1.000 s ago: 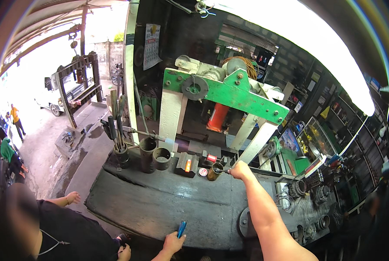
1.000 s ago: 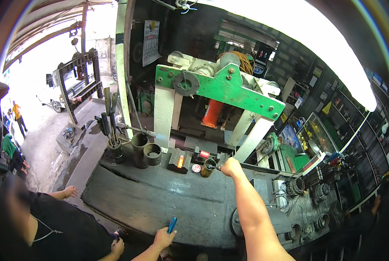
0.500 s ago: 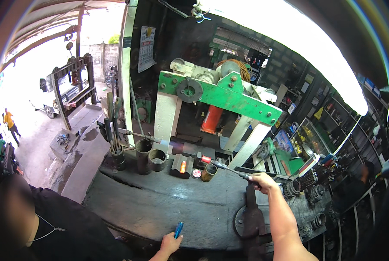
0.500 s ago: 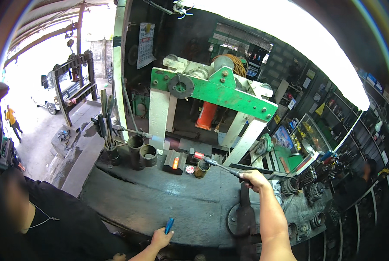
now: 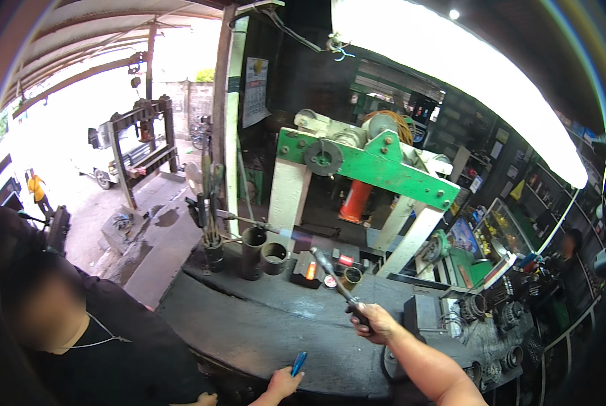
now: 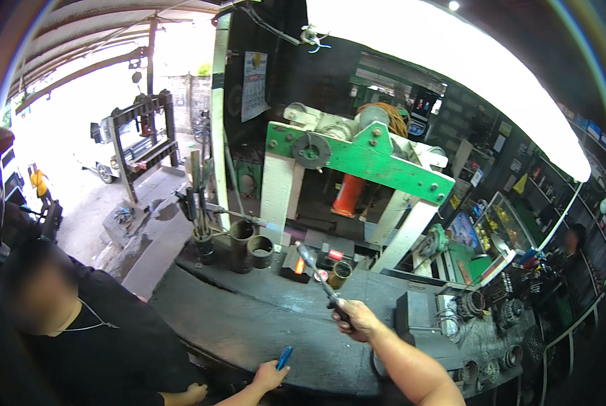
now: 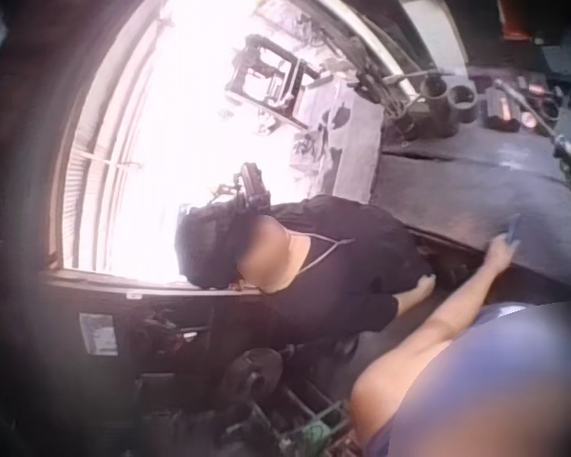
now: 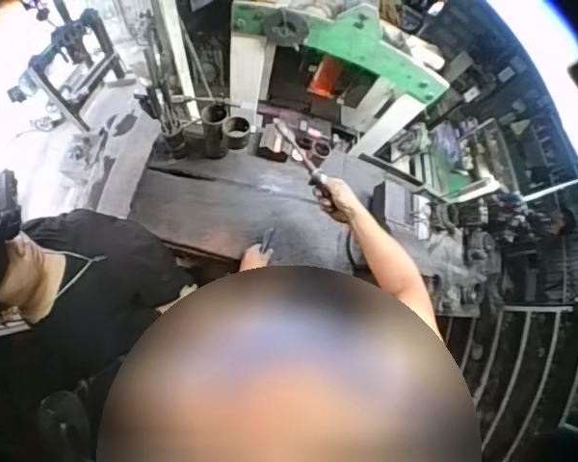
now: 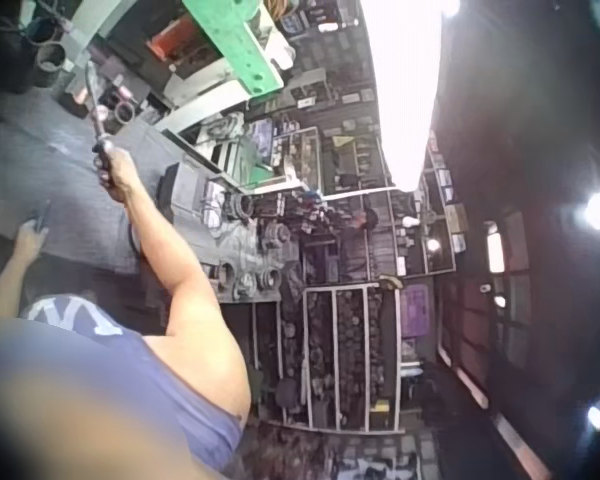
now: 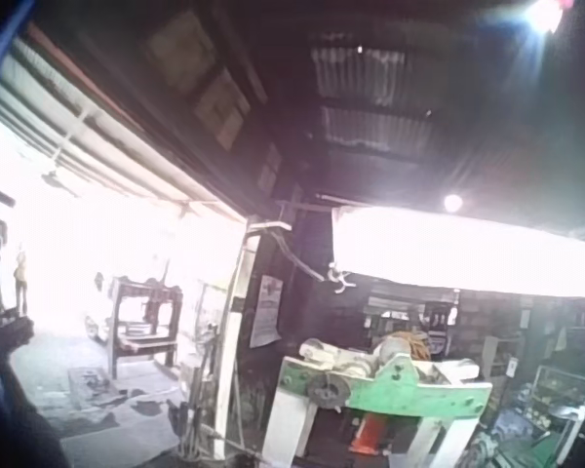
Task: The person sorts screws from a tray and uses a screwdriver to fasten screws into a circular metal housing on a workbench. The person then picks up a second housing and continues fastening screws into it.
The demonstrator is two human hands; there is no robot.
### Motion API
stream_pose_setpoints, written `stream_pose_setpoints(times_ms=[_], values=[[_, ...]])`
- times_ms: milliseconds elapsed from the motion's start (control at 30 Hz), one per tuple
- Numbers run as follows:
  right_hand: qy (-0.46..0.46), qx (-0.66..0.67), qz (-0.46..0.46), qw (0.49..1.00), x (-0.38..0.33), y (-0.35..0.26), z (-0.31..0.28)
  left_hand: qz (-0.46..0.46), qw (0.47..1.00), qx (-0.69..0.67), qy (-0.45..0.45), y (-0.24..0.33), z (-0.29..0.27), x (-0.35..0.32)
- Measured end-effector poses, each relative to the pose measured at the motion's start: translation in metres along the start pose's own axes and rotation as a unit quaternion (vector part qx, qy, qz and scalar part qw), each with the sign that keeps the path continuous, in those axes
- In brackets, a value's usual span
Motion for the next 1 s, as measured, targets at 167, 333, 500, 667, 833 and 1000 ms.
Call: stream_pose_setpoints(times_ms=[167,333,500,667,833,1000], values=[[0.012,0.185,-0.062,0.981,0.106,0.032,0.118,0.006,1.000,-0.019,0.007,0.000,0.001,-0.002],[0.000,0.281,-0.094,0.955,0.194,0.036,0.196,0.027,0.998,-0.049,-0.003,-0.003,0.005,-0.001],[0.093,0.267,-0.104,0.954,0.244,0.041,0.232,0.041,0.996,-0.076,0.008,-0.025,0.016,0.009],[0.133,0.244,-0.101,0.955,0.260,0.035,0.242,0.173,0.983,0.033,0.048,-0.031,0.021,0.019],[0.109,0.175,-0.086,0.975,0.238,0.042,0.222,0.063,0.997,-0.046,0.023,-0.022,0.017,0.009],[0.204,-0.128,-0.155,0.958,0.135,0.125,0.158,0.091,0.995,-0.022,0.012,-0.022,0.013,0.009]])
Point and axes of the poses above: each hand's wrist, its own x-axis towards the middle knuckle, its own z-axis out of the palm, y = z × x, the point moved 3 cm from there along x, towards the middle knuckle, and after that the axes turned 10 degrees about z, right-handed, at the moved point
